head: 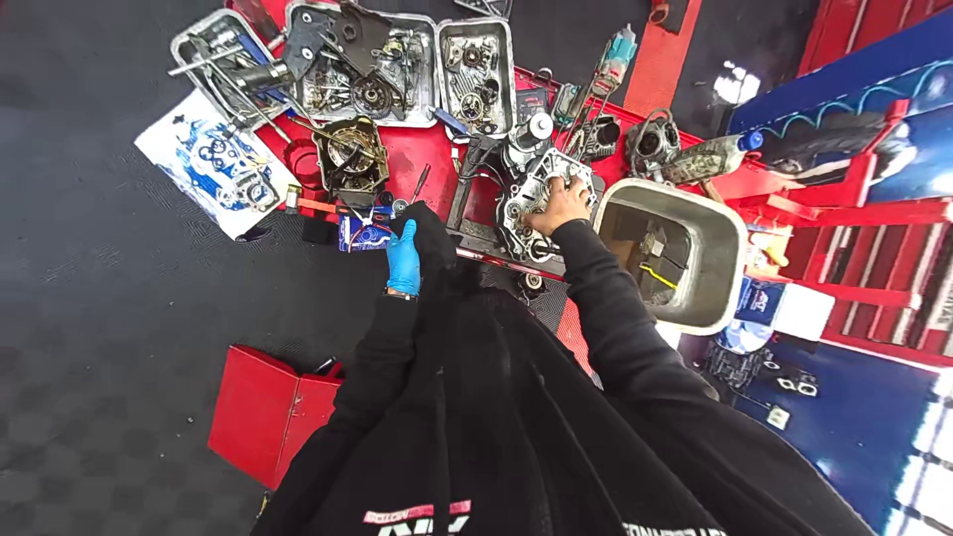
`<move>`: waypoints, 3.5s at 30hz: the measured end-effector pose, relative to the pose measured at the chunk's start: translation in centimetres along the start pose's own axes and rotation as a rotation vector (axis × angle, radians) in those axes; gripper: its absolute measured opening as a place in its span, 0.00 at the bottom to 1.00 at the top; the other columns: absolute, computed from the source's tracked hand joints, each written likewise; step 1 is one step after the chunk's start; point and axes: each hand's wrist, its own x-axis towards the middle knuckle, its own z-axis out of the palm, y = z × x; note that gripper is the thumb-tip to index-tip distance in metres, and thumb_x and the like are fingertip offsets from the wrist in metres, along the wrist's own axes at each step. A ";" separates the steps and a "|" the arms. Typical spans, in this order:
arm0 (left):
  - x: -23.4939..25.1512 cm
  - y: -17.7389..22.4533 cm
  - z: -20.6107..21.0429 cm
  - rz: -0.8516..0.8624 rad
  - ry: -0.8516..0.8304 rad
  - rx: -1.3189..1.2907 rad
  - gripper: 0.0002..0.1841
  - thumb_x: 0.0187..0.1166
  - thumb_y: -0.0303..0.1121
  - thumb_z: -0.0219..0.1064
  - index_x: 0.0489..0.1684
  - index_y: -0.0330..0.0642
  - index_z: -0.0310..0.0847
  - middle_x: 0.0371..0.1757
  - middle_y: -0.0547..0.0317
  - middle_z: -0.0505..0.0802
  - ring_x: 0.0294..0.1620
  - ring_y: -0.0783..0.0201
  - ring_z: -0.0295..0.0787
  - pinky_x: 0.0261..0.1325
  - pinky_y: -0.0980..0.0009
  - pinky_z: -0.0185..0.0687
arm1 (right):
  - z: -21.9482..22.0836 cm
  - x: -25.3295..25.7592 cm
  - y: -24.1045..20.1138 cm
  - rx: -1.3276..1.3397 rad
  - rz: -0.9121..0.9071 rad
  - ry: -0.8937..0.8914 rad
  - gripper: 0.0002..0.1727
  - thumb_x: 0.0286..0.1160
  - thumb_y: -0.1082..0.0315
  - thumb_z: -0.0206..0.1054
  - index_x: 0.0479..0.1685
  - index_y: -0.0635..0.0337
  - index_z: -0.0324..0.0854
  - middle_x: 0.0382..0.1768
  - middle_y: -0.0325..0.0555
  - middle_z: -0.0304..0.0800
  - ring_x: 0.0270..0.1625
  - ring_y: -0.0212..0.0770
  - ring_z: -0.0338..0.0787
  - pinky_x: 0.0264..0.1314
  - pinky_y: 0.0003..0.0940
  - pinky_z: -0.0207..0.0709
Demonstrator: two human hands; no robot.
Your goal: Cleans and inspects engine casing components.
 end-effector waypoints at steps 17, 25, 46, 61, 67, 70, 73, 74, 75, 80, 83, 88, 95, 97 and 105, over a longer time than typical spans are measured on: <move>-4.8 1.5 14.0 0.892 -0.685 1.303 0.32 0.71 0.35 0.76 0.80 0.44 0.78 0.84 0.50 0.79 0.76 0.40 0.78 0.70 0.42 0.79 | -0.8 -9.6 8.4 0.343 -0.192 0.426 0.39 0.66 0.54 0.77 0.79 0.58 0.73 0.71 0.60 0.82 0.68 0.58 0.86 0.69 0.59 0.81; -7.5 2.0 13.7 0.734 -0.878 1.470 0.25 0.79 0.38 0.66 0.74 0.39 0.81 0.81 0.48 0.82 0.77 0.42 0.79 0.73 0.42 0.76 | 3.8 -9.1 12.1 0.432 -0.056 0.338 0.41 0.67 0.51 0.76 0.82 0.59 0.71 0.74 0.62 0.79 0.71 0.61 0.84 0.71 0.60 0.80; -9.8 4.5 14.8 0.436 -0.794 1.599 0.24 0.74 0.43 0.65 0.68 0.44 0.86 0.69 0.50 0.90 0.74 0.48 0.84 0.75 0.44 0.78 | 3.1 -5.4 18.7 0.616 -0.029 0.368 0.37 0.66 0.53 0.78 0.77 0.57 0.76 0.77 0.58 0.78 0.71 0.57 0.85 0.69 0.57 0.82; -6.0 1.2 23.1 0.800 -0.464 1.403 0.18 0.77 0.43 0.73 0.61 0.46 0.90 0.61 0.47 0.92 0.68 0.49 0.87 0.74 0.51 0.81 | 2.7 -2.3 24.3 0.656 -0.058 0.347 0.37 0.67 0.53 0.77 0.78 0.56 0.75 0.79 0.59 0.74 0.73 0.55 0.84 0.72 0.54 0.82; -6.4 1.2 23.4 0.606 -0.264 1.276 0.23 0.80 0.49 0.69 0.64 0.40 0.87 0.57 0.45 0.95 0.62 0.49 0.92 0.70 0.46 0.83 | 4.6 -2.7 26.4 0.691 -0.015 0.331 0.35 0.67 0.52 0.76 0.75 0.56 0.77 0.78 0.57 0.76 0.72 0.54 0.85 0.70 0.54 0.82; -6.2 2.3 22.8 0.439 -0.148 0.885 0.21 0.82 0.45 0.70 0.61 0.35 0.86 0.53 0.46 0.95 0.59 0.56 0.93 0.70 0.53 0.85 | 5.2 -3.1 27.3 0.722 0.008 0.328 0.34 0.67 0.51 0.76 0.74 0.56 0.79 0.77 0.58 0.78 0.70 0.55 0.85 0.68 0.56 0.83; -6.2 5.9 23.3 0.498 0.014 0.505 0.22 0.83 0.44 0.70 0.63 0.34 0.83 0.52 0.49 0.94 0.56 0.62 0.93 0.66 0.58 0.88 | 5.4 -3.8 28.3 0.738 0.027 0.355 0.33 0.68 0.52 0.75 0.73 0.58 0.80 0.76 0.61 0.78 0.71 0.57 0.85 0.70 0.57 0.81; -6.4 7.2 24.1 0.569 -0.008 0.489 0.22 0.82 0.45 0.70 0.64 0.36 0.83 0.54 0.51 0.94 0.58 0.63 0.92 0.67 0.58 0.88 | 5.5 -4.1 28.7 0.731 0.033 0.357 0.33 0.69 0.52 0.75 0.73 0.58 0.79 0.76 0.61 0.77 0.71 0.58 0.85 0.71 0.58 0.80; -6.7 8.4 25.2 0.636 -0.090 0.551 0.24 0.82 0.47 0.70 0.68 0.39 0.82 0.58 0.53 0.94 0.61 0.63 0.91 0.70 0.57 0.87 | 5.5 -4.2 28.9 0.721 0.041 0.358 0.33 0.69 0.52 0.75 0.73 0.58 0.79 0.77 0.62 0.77 0.71 0.58 0.85 0.71 0.59 0.79; -6.1 7.8 32.4 0.924 -0.706 1.388 0.21 0.77 0.37 0.75 0.68 0.44 0.86 0.74 0.47 0.85 0.77 0.46 0.79 0.79 0.47 0.75 | 4.6 -4.9 28.6 0.699 0.090 0.392 0.33 0.68 0.52 0.75 0.73 0.59 0.79 0.77 0.62 0.77 0.72 0.59 0.84 0.72 0.59 0.79; -4.9 5.3 33.7 1.091 -0.751 1.619 0.19 0.71 0.25 0.72 0.62 0.41 0.88 0.68 0.42 0.87 0.72 0.41 0.82 0.72 0.48 0.81 | 4.1 -6.0 28.1 0.705 0.135 0.461 0.33 0.69 0.52 0.75 0.73 0.59 0.80 0.76 0.60 0.79 0.74 0.56 0.83 0.74 0.54 0.80; -4.4 5.6 31.8 1.244 -1.023 1.740 0.15 0.71 0.21 0.69 0.55 0.38 0.90 0.58 0.42 0.91 0.67 0.41 0.84 0.75 0.49 0.77 | 6.0 -7.1 26.7 0.753 0.229 0.485 0.32 0.71 0.50 0.74 0.72 0.60 0.81 0.74 0.60 0.81 0.71 0.54 0.85 0.71 0.50 0.82; -5.8 12.0 31.6 0.927 -1.170 1.529 0.17 0.77 0.43 0.73 0.57 0.43 0.90 0.56 0.47 0.94 0.63 0.48 0.89 0.70 0.43 0.81 | 6.5 -6.7 26.1 0.803 0.243 0.501 0.33 0.70 0.50 0.74 0.71 0.59 0.81 0.73 0.62 0.81 0.71 0.55 0.85 0.70 0.51 0.82; -6.6 14.0 31.3 0.950 -0.796 1.286 0.19 0.82 0.41 0.70 0.67 0.44 0.84 0.65 0.44 0.90 0.67 0.45 0.87 0.72 0.42 0.80 | 6.0 -6.5 26.4 0.818 0.265 0.518 0.33 0.70 0.50 0.74 0.72 0.60 0.81 0.74 0.61 0.80 0.71 0.54 0.85 0.71 0.51 0.81; -3.9 4.6 34.0 1.138 -0.738 1.518 0.20 0.74 0.36 0.73 0.65 0.45 0.88 0.68 0.47 0.90 0.74 0.43 0.82 0.79 0.45 0.74 | 5.4 -4.5 27.1 0.767 0.219 0.485 0.32 0.70 0.51 0.74 0.72 0.59 0.81 0.74 0.60 0.80 0.70 0.54 0.85 0.71 0.53 0.80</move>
